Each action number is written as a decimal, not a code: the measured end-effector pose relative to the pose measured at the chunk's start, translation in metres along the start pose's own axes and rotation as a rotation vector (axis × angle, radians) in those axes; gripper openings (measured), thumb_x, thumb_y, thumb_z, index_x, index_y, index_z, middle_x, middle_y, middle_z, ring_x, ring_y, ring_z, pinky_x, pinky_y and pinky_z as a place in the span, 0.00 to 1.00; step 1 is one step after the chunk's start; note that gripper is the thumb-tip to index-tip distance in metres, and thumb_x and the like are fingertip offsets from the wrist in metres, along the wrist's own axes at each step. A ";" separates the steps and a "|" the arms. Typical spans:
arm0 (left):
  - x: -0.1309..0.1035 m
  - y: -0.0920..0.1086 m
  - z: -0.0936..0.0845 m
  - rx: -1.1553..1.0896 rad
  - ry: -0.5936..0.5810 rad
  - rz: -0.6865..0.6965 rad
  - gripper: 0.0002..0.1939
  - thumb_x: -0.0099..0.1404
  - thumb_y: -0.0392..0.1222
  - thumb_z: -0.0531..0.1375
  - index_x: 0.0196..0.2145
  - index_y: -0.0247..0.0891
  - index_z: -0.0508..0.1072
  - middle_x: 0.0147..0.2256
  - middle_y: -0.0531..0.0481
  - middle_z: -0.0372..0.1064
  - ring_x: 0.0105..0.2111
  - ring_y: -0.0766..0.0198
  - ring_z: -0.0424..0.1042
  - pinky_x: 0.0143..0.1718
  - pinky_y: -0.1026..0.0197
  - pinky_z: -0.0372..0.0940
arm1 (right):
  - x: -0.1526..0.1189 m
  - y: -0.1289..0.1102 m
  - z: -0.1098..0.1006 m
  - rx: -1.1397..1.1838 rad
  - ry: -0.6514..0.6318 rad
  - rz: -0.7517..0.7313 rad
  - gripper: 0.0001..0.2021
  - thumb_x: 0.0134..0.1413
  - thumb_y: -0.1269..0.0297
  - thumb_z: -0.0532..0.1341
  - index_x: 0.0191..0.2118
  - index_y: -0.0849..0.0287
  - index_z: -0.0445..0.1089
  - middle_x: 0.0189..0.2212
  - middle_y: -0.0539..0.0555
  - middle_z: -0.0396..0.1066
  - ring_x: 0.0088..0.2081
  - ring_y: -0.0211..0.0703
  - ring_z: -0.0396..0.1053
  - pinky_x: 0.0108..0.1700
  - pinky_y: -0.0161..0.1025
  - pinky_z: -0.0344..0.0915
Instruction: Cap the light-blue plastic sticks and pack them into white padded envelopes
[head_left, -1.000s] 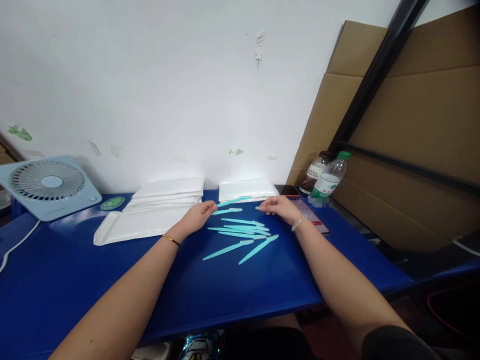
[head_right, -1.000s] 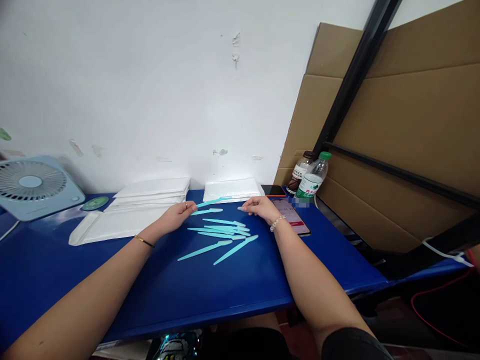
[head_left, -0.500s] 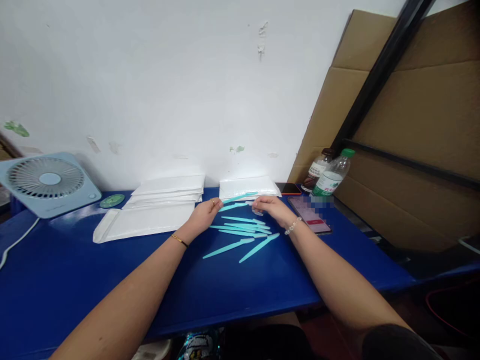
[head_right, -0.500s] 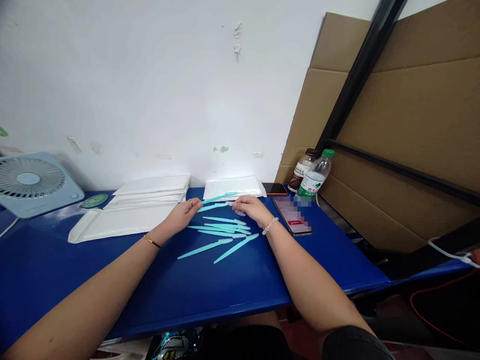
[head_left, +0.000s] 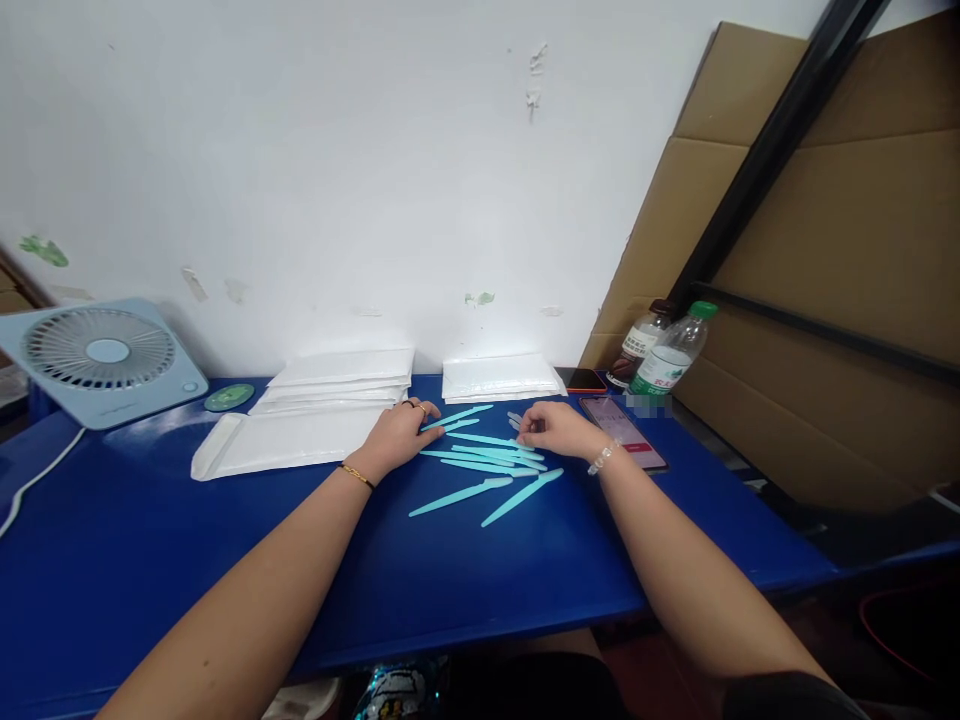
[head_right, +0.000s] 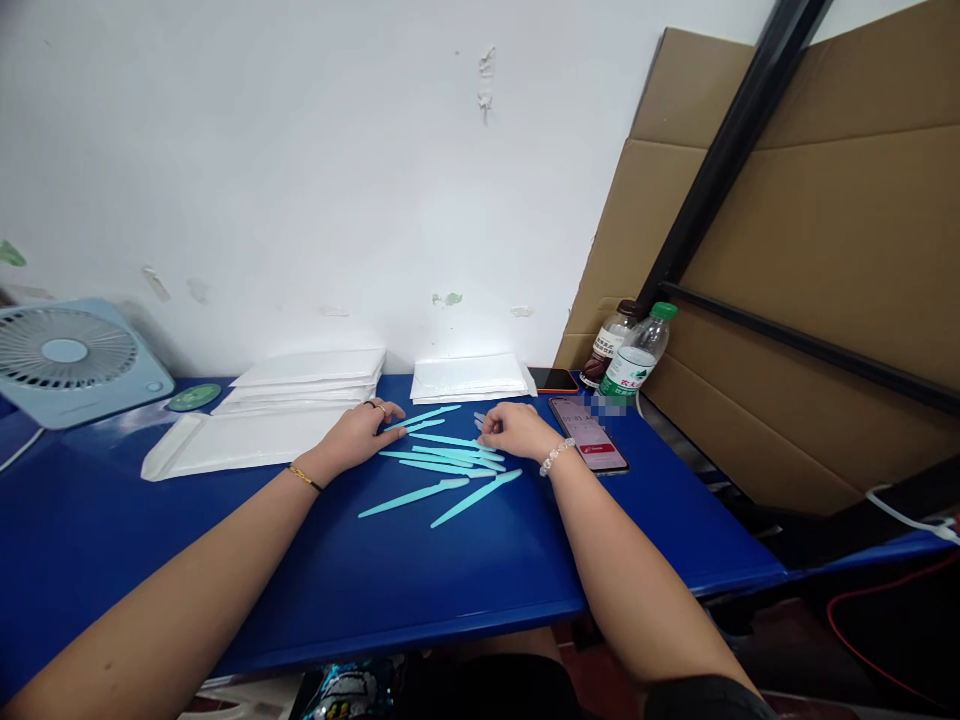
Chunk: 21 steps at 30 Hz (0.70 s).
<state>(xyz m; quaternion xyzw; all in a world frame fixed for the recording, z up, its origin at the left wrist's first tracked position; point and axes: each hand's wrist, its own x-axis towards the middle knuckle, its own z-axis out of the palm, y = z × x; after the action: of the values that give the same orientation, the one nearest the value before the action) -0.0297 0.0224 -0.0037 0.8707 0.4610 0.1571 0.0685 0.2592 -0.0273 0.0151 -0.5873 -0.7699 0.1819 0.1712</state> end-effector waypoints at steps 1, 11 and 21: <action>0.000 -0.001 -0.001 -0.002 -0.011 0.005 0.14 0.63 0.51 0.55 0.42 0.42 0.71 0.36 0.49 0.68 0.36 0.58 0.69 0.36 0.60 0.60 | -0.001 -0.001 0.001 0.003 -0.037 -0.013 0.06 0.46 0.62 0.64 0.27 0.59 0.73 0.26 0.50 0.73 0.29 0.38 0.67 0.32 0.34 0.58; -0.003 0.005 -0.006 0.016 0.110 -0.035 0.13 0.66 0.48 0.53 0.43 0.43 0.72 0.42 0.47 0.70 0.42 0.56 0.68 0.41 0.56 0.61 | -0.002 -0.007 0.003 0.030 -0.025 -0.187 0.03 0.53 0.68 0.59 0.32 0.60 0.69 0.28 0.51 0.69 0.28 0.36 0.64 0.31 0.33 0.58; -0.004 0.027 -0.010 -0.036 0.069 0.147 0.14 0.67 0.44 0.51 0.33 0.41 0.75 0.35 0.51 0.75 0.36 0.60 0.70 0.39 0.59 0.60 | 0.004 -0.012 0.010 0.253 0.108 -0.179 0.05 0.53 0.64 0.59 0.33 0.60 0.69 0.29 0.51 0.71 0.30 0.37 0.66 0.33 0.33 0.60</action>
<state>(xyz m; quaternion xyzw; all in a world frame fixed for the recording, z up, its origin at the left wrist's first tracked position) -0.0145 0.0035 0.0122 0.8949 0.3949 0.2000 0.0567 0.2429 -0.0276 0.0123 -0.4988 -0.7799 0.2296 0.3003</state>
